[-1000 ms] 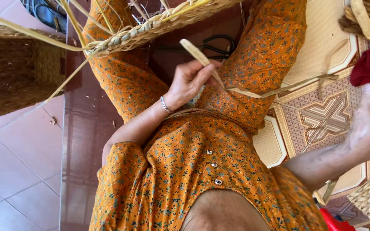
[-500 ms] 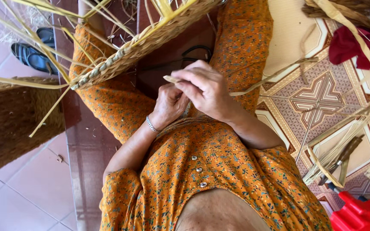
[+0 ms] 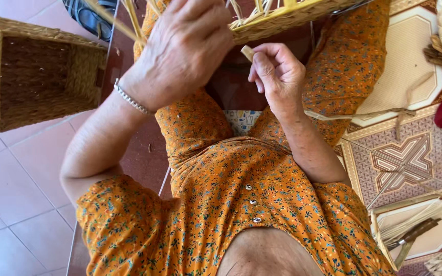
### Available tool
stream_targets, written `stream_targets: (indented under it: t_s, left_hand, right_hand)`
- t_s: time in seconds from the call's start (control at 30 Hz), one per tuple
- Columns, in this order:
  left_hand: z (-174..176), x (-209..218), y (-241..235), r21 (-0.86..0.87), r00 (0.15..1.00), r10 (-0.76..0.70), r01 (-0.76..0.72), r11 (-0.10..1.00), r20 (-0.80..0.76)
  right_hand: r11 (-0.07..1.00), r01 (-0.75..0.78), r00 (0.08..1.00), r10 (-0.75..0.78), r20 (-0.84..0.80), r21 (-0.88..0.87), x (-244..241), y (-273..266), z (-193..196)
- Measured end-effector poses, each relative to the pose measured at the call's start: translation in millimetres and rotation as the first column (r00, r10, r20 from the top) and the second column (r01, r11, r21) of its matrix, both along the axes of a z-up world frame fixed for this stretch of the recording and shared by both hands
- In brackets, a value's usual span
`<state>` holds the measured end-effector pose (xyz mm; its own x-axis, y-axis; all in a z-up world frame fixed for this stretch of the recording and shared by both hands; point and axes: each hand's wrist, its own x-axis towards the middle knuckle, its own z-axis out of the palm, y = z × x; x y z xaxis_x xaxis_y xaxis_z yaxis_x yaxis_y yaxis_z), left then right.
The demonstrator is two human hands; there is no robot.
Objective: The person weaves a basket by hand, interlacing dried palm strips through a vertical frame. They repeatedly pull and tighten the strips to form a tight weave along the basket's edge.
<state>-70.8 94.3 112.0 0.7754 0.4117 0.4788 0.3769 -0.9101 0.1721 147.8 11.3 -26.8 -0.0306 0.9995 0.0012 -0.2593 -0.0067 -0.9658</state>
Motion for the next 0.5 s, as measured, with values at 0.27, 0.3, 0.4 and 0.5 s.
stream_targets:
  t_s: [0.27, 0.3, 0.4, 0.5]
  left_hand:
    - [-38, 0, 9, -0.068, 0.965, 0.178, -0.195, 0.978, -0.195]
    - [-42, 4, 7, -0.014, 0.967, 0.187, -0.192, 0.981, -0.173]
    - [-54, 11, 6, 0.024, 0.968, 0.201, -0.199, 0.98, -0.15]
    - [-56, 11, 10, -0.101, 0.977, 0.171, -0.184, 0.978, -0.126]
  right_hand:
    - [0.993, 0.116, 0.981, -0.117, -0.157, -0.016, -17, 9, -13]
    - [0.993, 0.122, 0.98, -0.122, -0.157, -0.01, -18, 8, -13]
    - [0.991, 0.133, 0.978, -0.131, -0.162, 0.003, -20, 6, -14]
    - [0.99, 0.141, 0.976, -0.137, -0.169, 0.013, -21, 8, -16]
